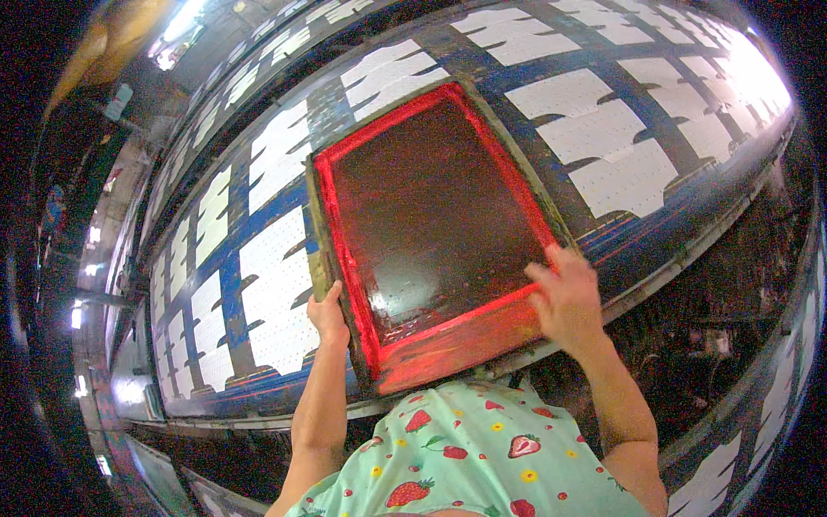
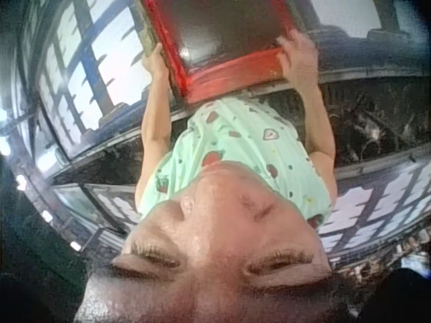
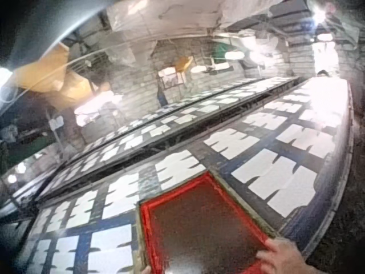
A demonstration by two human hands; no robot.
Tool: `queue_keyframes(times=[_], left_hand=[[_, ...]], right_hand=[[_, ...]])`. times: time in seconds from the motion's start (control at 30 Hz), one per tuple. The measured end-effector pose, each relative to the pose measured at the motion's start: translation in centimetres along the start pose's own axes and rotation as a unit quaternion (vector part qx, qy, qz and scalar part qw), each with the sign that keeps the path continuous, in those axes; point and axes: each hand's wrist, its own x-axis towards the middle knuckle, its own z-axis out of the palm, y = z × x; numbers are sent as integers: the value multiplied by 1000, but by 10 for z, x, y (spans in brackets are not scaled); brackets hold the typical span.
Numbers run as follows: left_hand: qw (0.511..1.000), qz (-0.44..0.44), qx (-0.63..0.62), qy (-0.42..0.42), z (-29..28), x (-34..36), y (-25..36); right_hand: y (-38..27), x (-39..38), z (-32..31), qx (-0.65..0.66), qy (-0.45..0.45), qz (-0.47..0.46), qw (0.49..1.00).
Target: The person uses a red squeegee to spread red ink across a screen-printing frame placed over white paper sheets on a workbench. The person repeatedly pulls the squeegee across the screen to transfer ink onto the paper, then lifts and repositions the frame to continue printing on adjacent sheets.
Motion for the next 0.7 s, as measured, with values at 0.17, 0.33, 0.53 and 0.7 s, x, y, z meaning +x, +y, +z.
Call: queue_keyframes(times=[0.17, 0.33, 0.53, 0.7], left_hand=[[998, 24, 58, 28, 1, 4, -13], [990, 36, 132, 44, 2, 8, -18], [974, 181, 124, 61, 1, 10, -22], [967, 210, 130, 67, 4, 14, -32]], right_hand=[[-58, -9, -7, 54, -203, -227, 951], [-85, 3, 18, -12, -156, -233, 960], [-124, 42, 32, -49, -249, -213, 944], [-119, 37, 22, -68, -313, -160, 934]])
